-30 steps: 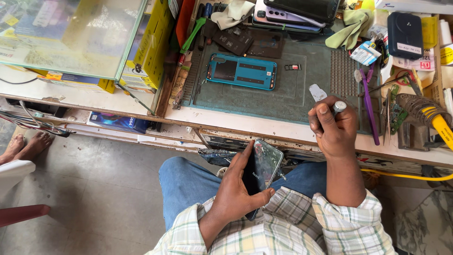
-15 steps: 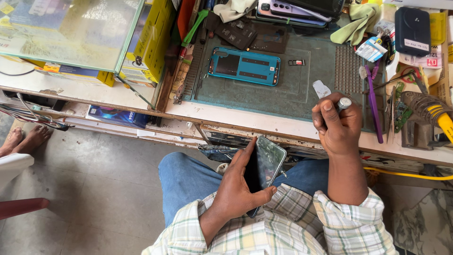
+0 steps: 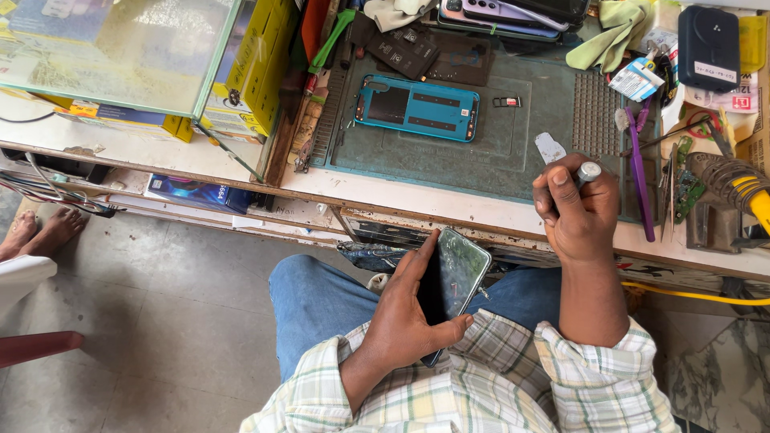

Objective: The person uses a screwdriver to tighten screws on the internal frame of a disassembled smartphone. They repeatedly flip the device to check the screen, which displays the Redmi logo, before continuing to secure the internal components.

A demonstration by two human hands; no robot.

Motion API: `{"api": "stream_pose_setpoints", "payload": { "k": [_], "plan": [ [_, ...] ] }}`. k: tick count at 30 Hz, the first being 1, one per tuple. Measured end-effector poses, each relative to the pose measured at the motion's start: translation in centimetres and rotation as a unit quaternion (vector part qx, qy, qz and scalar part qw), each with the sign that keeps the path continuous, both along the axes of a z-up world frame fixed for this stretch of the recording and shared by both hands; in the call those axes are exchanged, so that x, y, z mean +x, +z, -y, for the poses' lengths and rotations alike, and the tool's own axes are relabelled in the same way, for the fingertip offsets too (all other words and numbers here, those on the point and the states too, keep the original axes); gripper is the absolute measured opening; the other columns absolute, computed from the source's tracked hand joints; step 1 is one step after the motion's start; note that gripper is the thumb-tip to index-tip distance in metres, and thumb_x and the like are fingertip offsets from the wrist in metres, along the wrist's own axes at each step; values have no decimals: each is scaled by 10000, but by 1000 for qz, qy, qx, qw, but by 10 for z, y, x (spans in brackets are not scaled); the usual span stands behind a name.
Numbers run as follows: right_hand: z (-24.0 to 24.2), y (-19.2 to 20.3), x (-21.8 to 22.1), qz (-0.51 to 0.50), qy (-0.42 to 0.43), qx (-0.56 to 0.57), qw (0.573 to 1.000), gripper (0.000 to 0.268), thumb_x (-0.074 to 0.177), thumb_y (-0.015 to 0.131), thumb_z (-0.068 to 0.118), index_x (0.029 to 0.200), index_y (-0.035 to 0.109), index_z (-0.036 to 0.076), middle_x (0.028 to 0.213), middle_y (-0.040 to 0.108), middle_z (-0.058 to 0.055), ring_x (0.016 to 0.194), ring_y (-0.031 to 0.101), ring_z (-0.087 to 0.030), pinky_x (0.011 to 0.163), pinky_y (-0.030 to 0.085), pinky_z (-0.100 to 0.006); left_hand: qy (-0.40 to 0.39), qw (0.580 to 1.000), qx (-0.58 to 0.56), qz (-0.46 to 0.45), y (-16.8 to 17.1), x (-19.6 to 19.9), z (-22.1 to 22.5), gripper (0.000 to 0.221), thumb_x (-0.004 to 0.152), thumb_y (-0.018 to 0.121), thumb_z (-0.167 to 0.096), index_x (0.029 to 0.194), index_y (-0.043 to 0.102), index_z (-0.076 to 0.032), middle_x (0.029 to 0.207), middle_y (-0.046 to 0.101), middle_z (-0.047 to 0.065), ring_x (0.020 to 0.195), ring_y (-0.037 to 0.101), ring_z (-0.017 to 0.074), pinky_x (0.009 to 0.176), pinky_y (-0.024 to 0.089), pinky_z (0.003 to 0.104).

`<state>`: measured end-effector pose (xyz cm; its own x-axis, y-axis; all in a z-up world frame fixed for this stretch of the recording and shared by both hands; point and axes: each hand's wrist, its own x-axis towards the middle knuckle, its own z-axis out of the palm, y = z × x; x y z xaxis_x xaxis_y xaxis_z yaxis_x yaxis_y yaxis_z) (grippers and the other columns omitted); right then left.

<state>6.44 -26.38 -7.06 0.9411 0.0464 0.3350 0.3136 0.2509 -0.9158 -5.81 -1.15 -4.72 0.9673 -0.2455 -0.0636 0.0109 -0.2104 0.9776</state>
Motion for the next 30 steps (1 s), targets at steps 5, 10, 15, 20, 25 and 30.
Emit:
{"api": "stream_pose_setpoints", "payload": {
  "k": [5, 10, 15, 20, 25, 30],
  "plan": [
    [0, 1, 0, 3, 3, -5, 1000, 259, 1086, 692, 238, 941, 652, 28, 760, 631, -44, 589, 526, -73, 508, 353, -213, 0, 1000, -4, 1, 0, 0, 0, 1169, 676, 838, -211, 1632, 206, 21, 1332, 534, 186, 1307, 559, 312, 1132, 448, 414],
    [0, 2, 0, 5, 4, -7, 1000, 260, 1088, 688, 237, 933, 653, 31, 754, 630, -39, 586, 526, -71, 504, 354, -211, -5, 1000, -3, 0, 0, 0, 1, 1168, 681, 834, -206, 1632, 197, 28, 1354, 524, 197, 1333, 544, 325, 1146, 438, 423],
    [0, 2, 1, 10, 6, -12, 1000, 266, 1089, 683, 242, 925, 657, 33, 738, 629, -33, 575, 525, -65, 496, 356, -210, -8, 1000, 1, -4, 2, 0, 1, 1166, 680, 830, -204, 1627, 193, 33, 1350, 524, 204, 1330, 543, 332, 1140, 441, 427],
    [1, 1, 1, 7, 5, -10, 1000, 263, 1091, 682, 238, 927, 655, 34, 740, 629, -34, 577, 528, -67, 499, 356, -211, -9, 1000, 4, -8, 2, 1, 1, 1172, 678, 827, -213, 1630, 187, 27, 1329, 533, 199, 1308, 557, 324, 1130, 452, 424],
    [1, 0, 1, 5, 5, -6, 1000, 256, 1089, 683, 238, 938, 657, 34, 753, 635, -39, 589, 531, -71, 506, 360, -215, -9, 1000, -2, -1, 0, 0, 1, 1166, 686, 823, -210, 1636, 188, 24, 1336, 535, 197, 1315, 557, 323, 1140, 447, 428],
    [1, 0, 1, 7, 6, -4, 1000, 262, 1094, 683, 245, 943, 661, 32, 744, 631, -35, 586, 524, -69, 509, 356, -216, -8, 1000, -2, 6, -3, 0, 1, 1166, 684, 826, -207, 1637, 195, 24, 1351, 532, 200, 1333, 546, 330, 1153, 432, 435]
  ]
}}
